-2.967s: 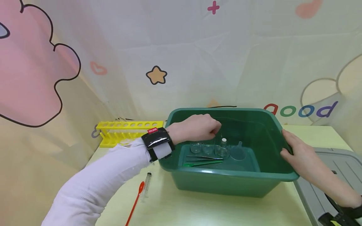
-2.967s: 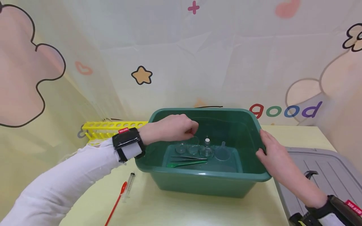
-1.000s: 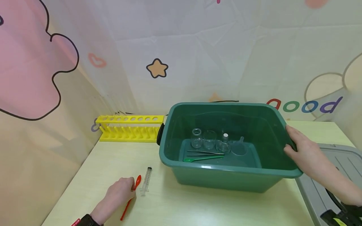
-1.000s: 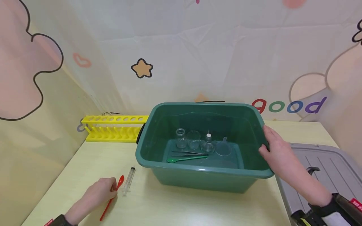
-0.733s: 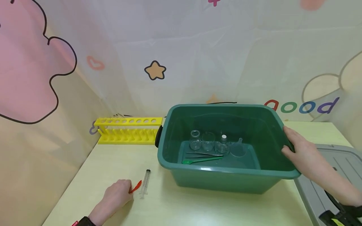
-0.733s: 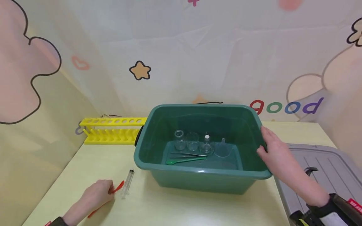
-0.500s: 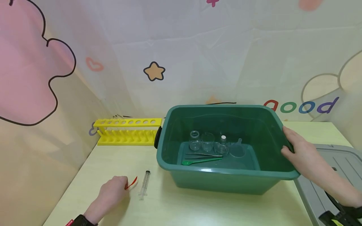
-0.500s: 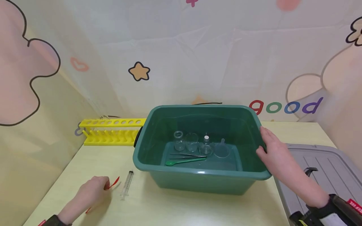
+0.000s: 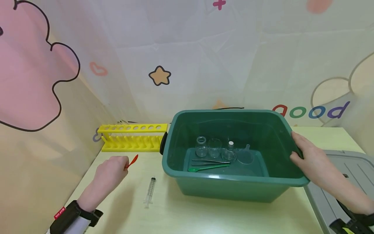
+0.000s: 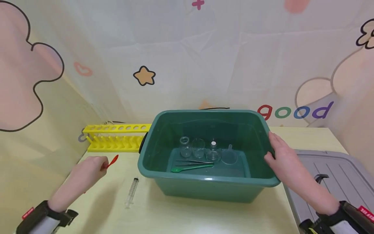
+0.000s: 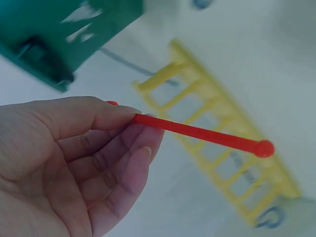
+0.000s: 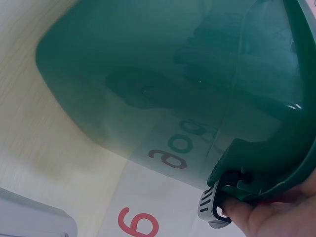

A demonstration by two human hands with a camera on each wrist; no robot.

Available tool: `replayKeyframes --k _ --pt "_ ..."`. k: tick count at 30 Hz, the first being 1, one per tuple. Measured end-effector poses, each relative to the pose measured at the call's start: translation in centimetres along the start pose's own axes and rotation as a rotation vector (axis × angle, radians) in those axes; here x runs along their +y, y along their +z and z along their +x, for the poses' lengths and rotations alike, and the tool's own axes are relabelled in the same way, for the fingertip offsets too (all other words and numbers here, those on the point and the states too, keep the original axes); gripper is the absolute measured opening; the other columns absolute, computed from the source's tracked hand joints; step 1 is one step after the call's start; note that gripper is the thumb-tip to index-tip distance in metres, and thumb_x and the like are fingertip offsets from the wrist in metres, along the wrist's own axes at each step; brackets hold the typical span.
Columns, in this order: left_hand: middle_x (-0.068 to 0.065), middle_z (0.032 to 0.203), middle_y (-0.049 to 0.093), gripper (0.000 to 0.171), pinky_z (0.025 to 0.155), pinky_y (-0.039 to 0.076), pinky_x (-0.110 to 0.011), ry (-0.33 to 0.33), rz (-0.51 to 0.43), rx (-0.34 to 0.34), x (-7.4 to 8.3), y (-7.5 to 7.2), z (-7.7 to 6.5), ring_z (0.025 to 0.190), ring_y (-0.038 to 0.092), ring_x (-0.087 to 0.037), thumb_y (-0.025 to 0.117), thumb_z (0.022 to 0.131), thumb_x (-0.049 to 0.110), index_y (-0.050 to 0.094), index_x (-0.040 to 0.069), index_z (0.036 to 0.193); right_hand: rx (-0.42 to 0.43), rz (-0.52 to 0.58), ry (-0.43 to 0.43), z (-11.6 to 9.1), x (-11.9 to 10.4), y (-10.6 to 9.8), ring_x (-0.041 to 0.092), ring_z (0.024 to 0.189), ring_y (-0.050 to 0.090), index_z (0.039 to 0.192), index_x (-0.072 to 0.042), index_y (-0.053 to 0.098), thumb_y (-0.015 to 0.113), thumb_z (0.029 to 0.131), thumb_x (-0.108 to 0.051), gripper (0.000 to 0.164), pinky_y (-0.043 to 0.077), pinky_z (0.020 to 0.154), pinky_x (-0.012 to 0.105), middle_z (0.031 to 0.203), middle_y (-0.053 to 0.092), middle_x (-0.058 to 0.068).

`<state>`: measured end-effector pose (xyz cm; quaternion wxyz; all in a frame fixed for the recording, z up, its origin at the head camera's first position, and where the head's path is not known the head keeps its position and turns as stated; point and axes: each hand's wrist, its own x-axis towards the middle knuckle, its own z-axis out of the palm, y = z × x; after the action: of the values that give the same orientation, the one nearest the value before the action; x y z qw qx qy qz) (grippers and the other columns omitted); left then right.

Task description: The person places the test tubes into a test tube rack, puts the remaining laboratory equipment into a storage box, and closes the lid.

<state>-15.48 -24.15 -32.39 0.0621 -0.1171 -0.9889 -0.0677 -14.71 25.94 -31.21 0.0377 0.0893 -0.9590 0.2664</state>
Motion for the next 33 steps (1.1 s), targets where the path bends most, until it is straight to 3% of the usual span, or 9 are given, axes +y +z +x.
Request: replayKeyframes --k 6,13,18,25,33 --pt "-0.002 0.060 0.049 0.013 0.042 0.036 -0.032 0.083 0.001 0.132 2.3 -3.9 1.8 0.050 0.043 -0.018 0.063 0.073 -0.005 0.056 0.005 0.069 0.011 0.000 -0.005 0.0 0.1 0.1 0.056 0.111 0.029 0.136 0.014 0.008 0.042 0.089 -0.001 0.060 0.028 0.079 0.065 0.135 0.017 0.037" --pt "-0.005 0.069 0.056 0.007 0.045 0.039 -0.028 0.135 0.017 0.111 6.2 -6.7 4.1 0.055 0.047 -0.018 0.063 0.076 -0.004 0.062 0.002 0.076 0.004 0.006 -0.003 0.0 0.2 0.1 0.058 0.110 0.029 0.136 0.014 0.006 0.042 0.089 0.001 0.061 0.029 0.077 0.065 0.135 0.016 0.037" --pt "-0.006 0.073 0.060 0.006 0.045 0.041 -0.026 0.208 0.051 0.121 8.6 -7.4 5.2 0.056 0.051 -0.019 0.066 0.077 -0.002 0.063 0.002 0.079 0.006 0.010 -0.008 0.0 0.1 0.1 0.057 0.111 0.029 0.137 0.013 0.007 0.042 0.089 0.000 0.061 0.028 0.078 0.066 0.135 0.017 0.037" --pt "-0.002 0.062 0.049 0.010 0.043 0.037 -0.025 0.286 0.115 0.144 11.3 -7.9 6.2 0.054 0.046 -0.017 0.061 0.077 -0.003 0.059 0.005 0.071 0.003 0.009 0.002 0.0 -0.1 0.1 0.058 0.109 0.030 0.137 0.013 0.007 0.042 0.088 0.001 0.061 0.030 0.076 0.065 0.134 0.017 0.038" --pt "-0.001 0.063 0.051 0.011 0.042 0.036 -0.022 0.344 0.161 0.087 14.3 -8.1 7.1 0.055 0.048 -0.015 0.060 0.079 -0.001 0.059 0.008 0.074 0.009 0.008 -0.008 0.0 0.0 0.1 0.058 0.110 0.030 0.137 0.014 0.007 0.042 0.088 0.000 0.061 0.029 0.077 0.065 0.135 0.017 0.037"
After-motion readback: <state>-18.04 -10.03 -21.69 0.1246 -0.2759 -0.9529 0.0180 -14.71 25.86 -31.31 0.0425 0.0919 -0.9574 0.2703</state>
